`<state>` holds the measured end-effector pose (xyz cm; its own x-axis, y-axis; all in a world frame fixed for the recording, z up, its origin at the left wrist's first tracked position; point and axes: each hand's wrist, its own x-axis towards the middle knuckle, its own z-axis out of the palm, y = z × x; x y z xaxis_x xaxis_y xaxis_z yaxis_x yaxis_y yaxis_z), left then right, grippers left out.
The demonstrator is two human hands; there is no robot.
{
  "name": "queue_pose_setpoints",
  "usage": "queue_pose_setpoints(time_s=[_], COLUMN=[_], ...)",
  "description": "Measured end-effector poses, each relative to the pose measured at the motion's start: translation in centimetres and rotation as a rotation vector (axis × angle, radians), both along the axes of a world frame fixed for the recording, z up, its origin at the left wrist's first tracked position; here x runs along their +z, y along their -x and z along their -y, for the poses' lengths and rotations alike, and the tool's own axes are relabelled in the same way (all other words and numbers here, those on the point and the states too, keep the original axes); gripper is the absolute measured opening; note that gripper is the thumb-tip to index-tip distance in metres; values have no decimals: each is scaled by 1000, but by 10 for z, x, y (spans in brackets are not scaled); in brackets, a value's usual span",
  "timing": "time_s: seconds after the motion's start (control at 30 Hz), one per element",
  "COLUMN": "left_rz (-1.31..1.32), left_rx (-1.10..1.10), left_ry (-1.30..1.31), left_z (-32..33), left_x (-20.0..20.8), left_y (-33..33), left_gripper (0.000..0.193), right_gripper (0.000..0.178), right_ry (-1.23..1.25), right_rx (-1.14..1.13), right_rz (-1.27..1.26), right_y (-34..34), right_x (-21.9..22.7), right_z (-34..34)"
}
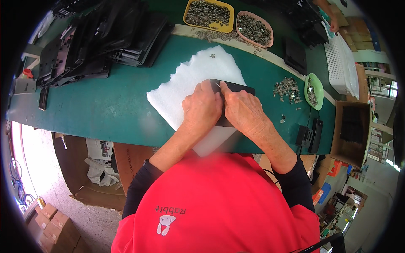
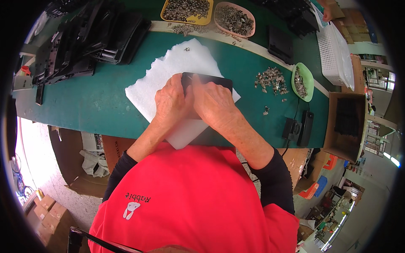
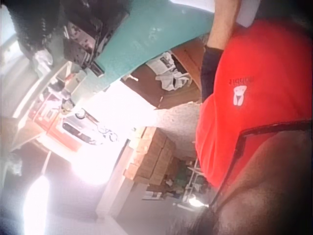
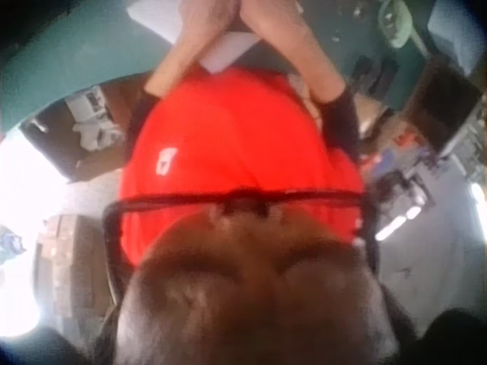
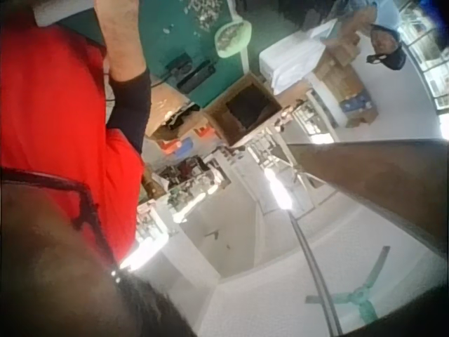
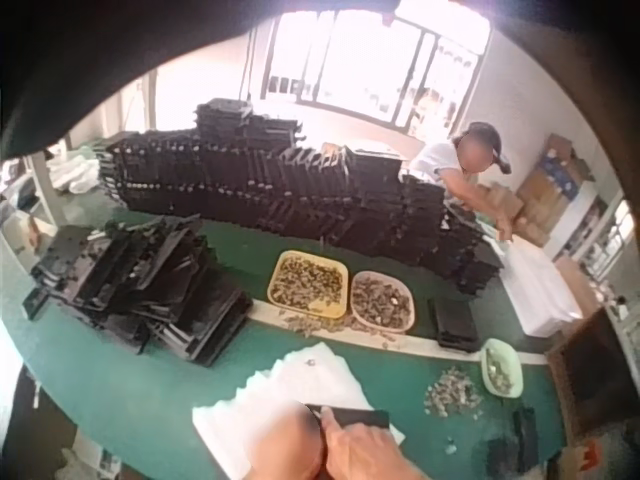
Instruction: The person uses a small screwdriver to tighten screws on the back of a black rectangular electronic device. They repeatedly pick up the device, secure fasteners, and place it back on a white foam pad on a green workbench.
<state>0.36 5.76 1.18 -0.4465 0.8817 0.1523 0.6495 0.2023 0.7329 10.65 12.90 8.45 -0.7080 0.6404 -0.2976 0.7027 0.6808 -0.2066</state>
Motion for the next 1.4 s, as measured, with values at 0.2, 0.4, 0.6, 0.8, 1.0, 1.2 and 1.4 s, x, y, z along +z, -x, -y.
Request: queue_pose_setpoints(time_s=[0.2,0.4,0.6,0.8,1.0,1.2,1.4], left_rz=[-53,-63,71,36,-11,-21,-37], left_rx=[-22,-82,-30,-33,-30,-23,-21], left_ry=[24,-69,113,45,10,25,3], left_z=[1,-1,-2,1,1,0,0], left_x=[-4,-1,-1,2,-1,0,-1], left_y=[1,3,0,2,2,1,1], left_gripper=[25,25,26,26,26,27,27], right_gripper=[26,17,24,38,41,43,42], right_ry=[-34,-89,-99,-70,-110,-98,-73], right_rx=[89,314,240,30,34,32,17], right_rz=[31,93,13,69,36,35,38], right_y=[9,25,2,-9,-17,-17,-13], right_x=[1,15,12,-1,-10,-10,-8], right_z=[-5,-12,-11,-7,-5,-4,-4])
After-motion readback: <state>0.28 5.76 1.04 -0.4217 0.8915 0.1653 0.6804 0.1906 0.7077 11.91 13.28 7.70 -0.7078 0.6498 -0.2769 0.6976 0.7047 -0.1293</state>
